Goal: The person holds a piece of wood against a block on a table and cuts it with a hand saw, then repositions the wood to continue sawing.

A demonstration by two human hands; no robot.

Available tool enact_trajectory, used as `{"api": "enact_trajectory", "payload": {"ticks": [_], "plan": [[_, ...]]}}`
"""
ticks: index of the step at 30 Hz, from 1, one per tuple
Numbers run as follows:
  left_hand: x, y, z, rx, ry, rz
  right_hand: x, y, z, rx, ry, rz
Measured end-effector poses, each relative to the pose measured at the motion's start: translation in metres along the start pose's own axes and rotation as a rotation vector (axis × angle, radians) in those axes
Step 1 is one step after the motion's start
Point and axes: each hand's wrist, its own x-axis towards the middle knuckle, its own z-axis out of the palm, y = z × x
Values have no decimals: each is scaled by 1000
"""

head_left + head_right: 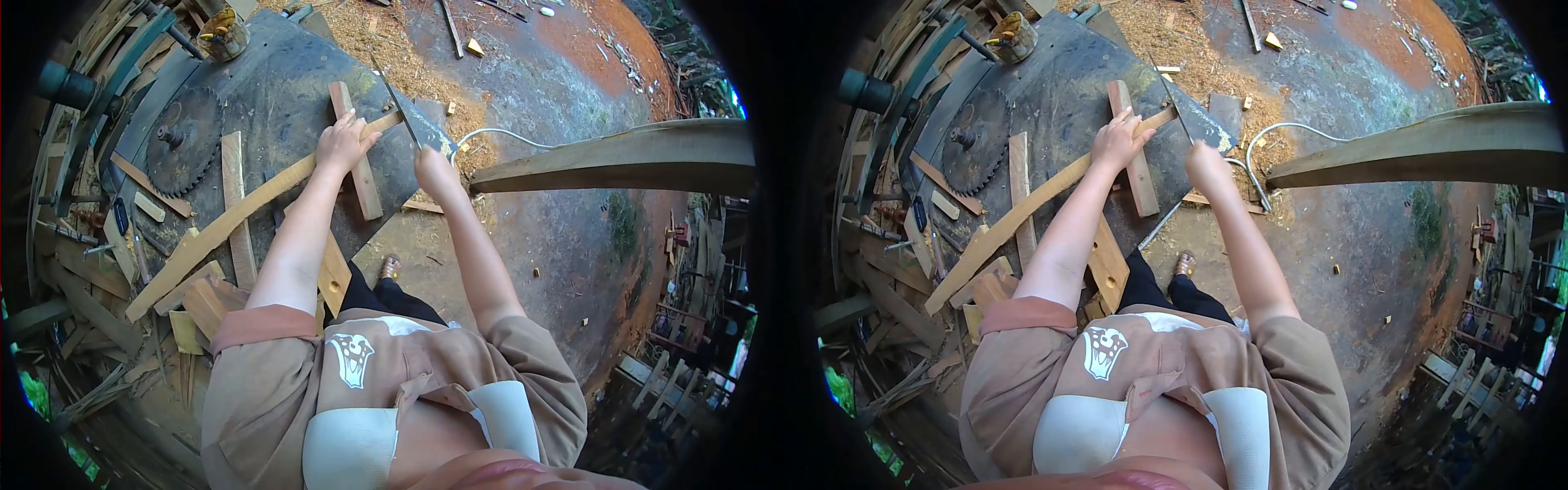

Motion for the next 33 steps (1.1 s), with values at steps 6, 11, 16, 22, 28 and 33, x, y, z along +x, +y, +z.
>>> {"api": "enact_trajectory", "payload": {"ticks": [6,11,16,22,28,33], "plan": [[1,-1,3,14,26,0,-89,60,12,36,-13,24],[1,-3,6,-22,90,51,-84,60,4,-3,32,-22],[1,-2,4,32,36,27,-17,22,-11,-48,-50,-41],[2,-4,5,8,70,29,37,-8,5,-36,16,-55],[2,-2,5,-53,59,16,-51,48,26,0,80,-56],[0,-2,3,-45,74,9,-106,64,13,-19,46,-11]]}}
